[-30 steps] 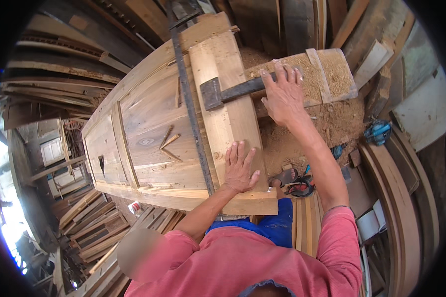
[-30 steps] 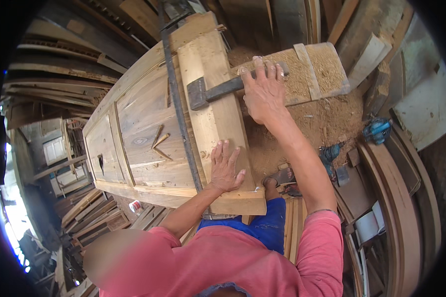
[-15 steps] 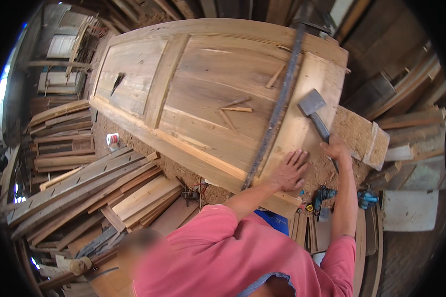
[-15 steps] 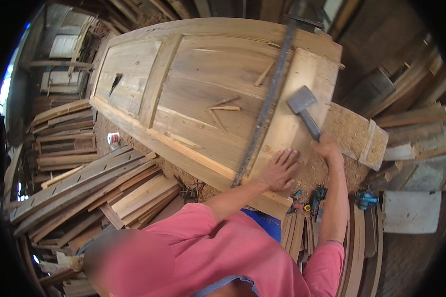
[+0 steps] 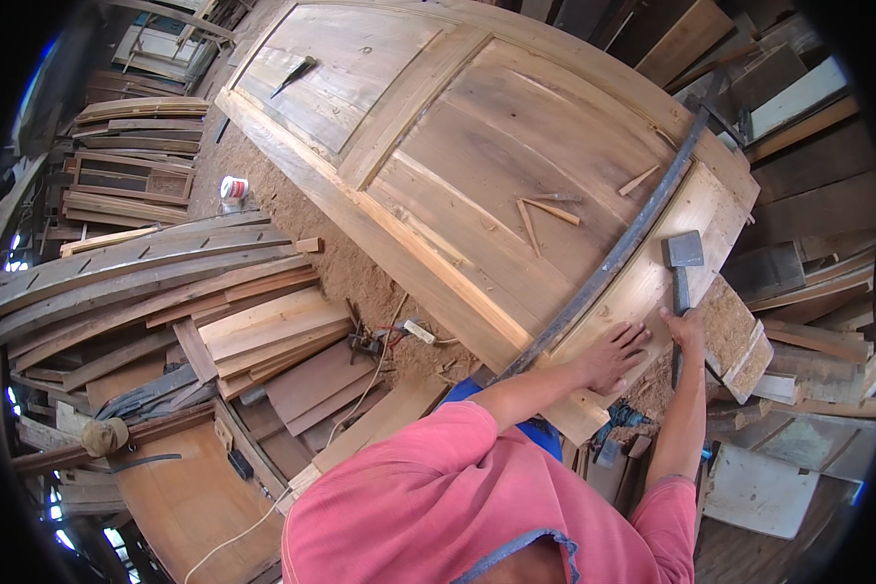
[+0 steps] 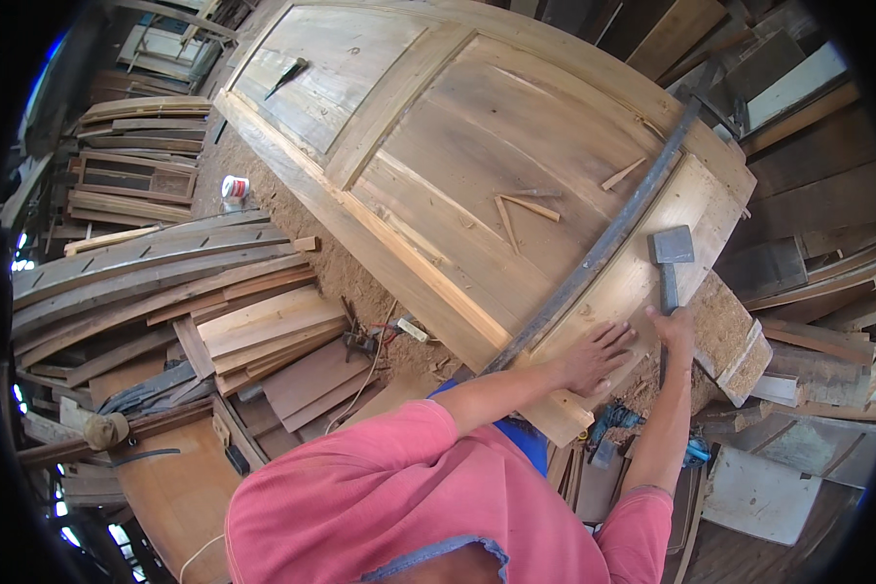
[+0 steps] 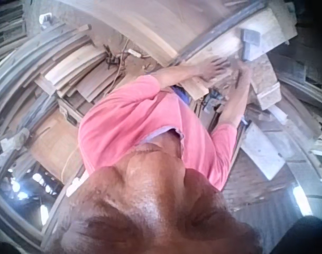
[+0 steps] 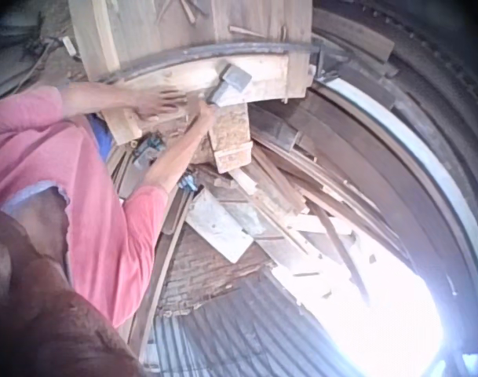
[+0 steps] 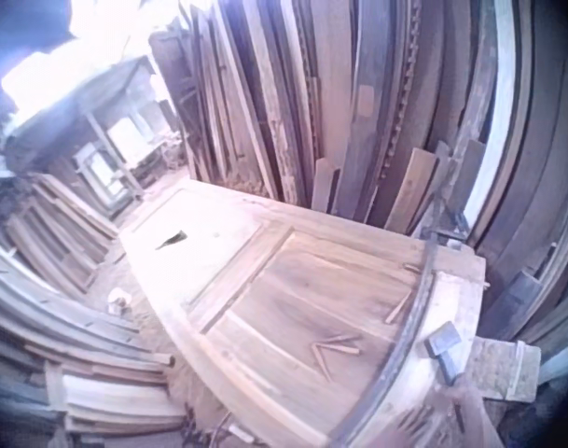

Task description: The person uses a power drill to make holes in a wooden door frame, then adjusts the power cord by hand, and finally hammers a wooden piece into one of the holes using a mallet.

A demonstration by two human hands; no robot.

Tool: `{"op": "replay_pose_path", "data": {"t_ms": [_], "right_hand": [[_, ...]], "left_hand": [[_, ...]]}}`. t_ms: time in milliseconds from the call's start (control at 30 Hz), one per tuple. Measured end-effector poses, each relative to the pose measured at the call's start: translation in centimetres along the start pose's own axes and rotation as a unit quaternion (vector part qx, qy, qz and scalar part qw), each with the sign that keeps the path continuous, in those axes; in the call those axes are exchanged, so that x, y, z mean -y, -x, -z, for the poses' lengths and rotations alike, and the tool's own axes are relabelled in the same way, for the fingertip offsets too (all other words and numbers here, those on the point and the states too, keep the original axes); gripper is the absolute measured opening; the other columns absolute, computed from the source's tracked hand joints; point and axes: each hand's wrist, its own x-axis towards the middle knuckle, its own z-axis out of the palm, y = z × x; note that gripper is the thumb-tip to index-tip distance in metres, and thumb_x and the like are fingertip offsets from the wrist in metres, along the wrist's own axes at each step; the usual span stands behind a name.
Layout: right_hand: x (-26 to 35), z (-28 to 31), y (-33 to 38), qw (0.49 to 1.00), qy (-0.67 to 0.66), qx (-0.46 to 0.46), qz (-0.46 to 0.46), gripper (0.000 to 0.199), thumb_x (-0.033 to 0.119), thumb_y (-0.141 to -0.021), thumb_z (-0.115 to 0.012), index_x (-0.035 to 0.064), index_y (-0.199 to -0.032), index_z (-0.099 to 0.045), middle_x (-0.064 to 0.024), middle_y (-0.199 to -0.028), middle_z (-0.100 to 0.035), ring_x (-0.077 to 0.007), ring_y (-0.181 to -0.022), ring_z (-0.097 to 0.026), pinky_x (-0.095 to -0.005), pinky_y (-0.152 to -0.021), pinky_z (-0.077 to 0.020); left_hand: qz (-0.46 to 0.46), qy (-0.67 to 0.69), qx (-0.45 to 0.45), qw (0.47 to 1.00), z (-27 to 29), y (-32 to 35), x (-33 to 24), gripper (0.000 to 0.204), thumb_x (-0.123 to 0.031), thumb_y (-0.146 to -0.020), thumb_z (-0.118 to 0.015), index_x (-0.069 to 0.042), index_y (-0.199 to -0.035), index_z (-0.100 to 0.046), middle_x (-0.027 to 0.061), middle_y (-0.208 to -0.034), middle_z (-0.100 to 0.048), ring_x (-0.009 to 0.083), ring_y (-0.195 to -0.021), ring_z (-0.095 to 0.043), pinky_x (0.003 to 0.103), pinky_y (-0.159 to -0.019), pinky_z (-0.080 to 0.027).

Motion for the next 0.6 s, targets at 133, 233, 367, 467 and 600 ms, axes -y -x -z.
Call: {"op": "replay_pose_path", "data": {"t_ms": [133,233,367,467,600], "right_hand": [[1.8,-0.6,-0.2,0.995,0.084,-0.051,-0.004,0.081,0.058,-0.077,-0.081,-0.01,-0.118,-0.064,-0.0319,-0.115,-0.069,-0.0441,-0.111,-0.068,-0.051,-0.093,-0.0531],[3.4,-1.5,2.1,0.986,0.11,-0.11,-0.058,0.092,0.061,-0.076,-0.081,-0.0025,-0.136,-0.054,-0.03,-0.131,-0.062,-0.0446,-0.123,-0.061,-0.0541,-0.102,-0.0484],[6.2,-1.2,5.0,0.965,0.105,-0.151,-0.187,0.096,0.056,-0.078,-0.081,0.0073,-0.15,-0.04,-0.0279,-0.149,-0.044,-0.0472,-0.135,-0.047,-0.0539,-0.109,-0.0435],[7.3,-2.3,5.6,0.957,0.133,-0.186,-0.178,0.091,0.051,-0.082,-0.081,0.0059,-0.15,-0.04,-0.0296,-0.151,-0.04,-0.0483,-0.134,-0.047,-0.0551,-0.108,-0.0437],[10.9,-5.3,7.5,0.939,0.178,-0.26,-0.138,0.081,0.042,-0.088,-0.076,0.0065,-0.15,-0.04,-0.0287,-0.152,-0.04,-0.0475,-0.133,-0.048,-0.0559,-0.107,-0.0442]], "left_hand": [[0.079,0.152,0.015,0.985,2.2,2.1,1.4,0.072,-0.034,-0.087,-0.064,-0.002,-0.148,-0.045,0.0336,-0.162,-0.022,0.0465,-0.155,-0.013,0.058,-0.126,-0.009],[0.137,0.011,-0.214,0.967,5.5,6.9,3.5,0.077,-0.036,-0.089,-0.063,0.002,-0.151,-0.038,0.0357,-0.163,-0.017,0.0497,-0.154,-0.013,0.059,-0.125,-0.011],[0.313,-0.035,-0.28,0.907,7.2,15.5,10.7,0.07,-0.032,-0.094,-0.057,0.007,-0.149,-0.036,0.0385,-0.158,-0.025,0.0563,-0.148,-0.021,0.061,-0.124,-0.014],[0.374,-0.074,-0.227,0.896,7.2,22.3,16.1,0.076,-0.033,-0.094,-0.056,0.007,-0.153,-0.03,0.0382,-0.159,-0.023,0.0557,-0.149,-0.019,0.062,-0.123,-0.013],[0.337,-0.103,-0.116,0.929,7.6,26.2,17.8,0.085,-0.039,-0.094,-0.056,0.007,-0.157,-0.023,0.0389,-0.16,-0.02,0.0545,-0.151,-0.015,0.064,-0.123,-0.01]]}}
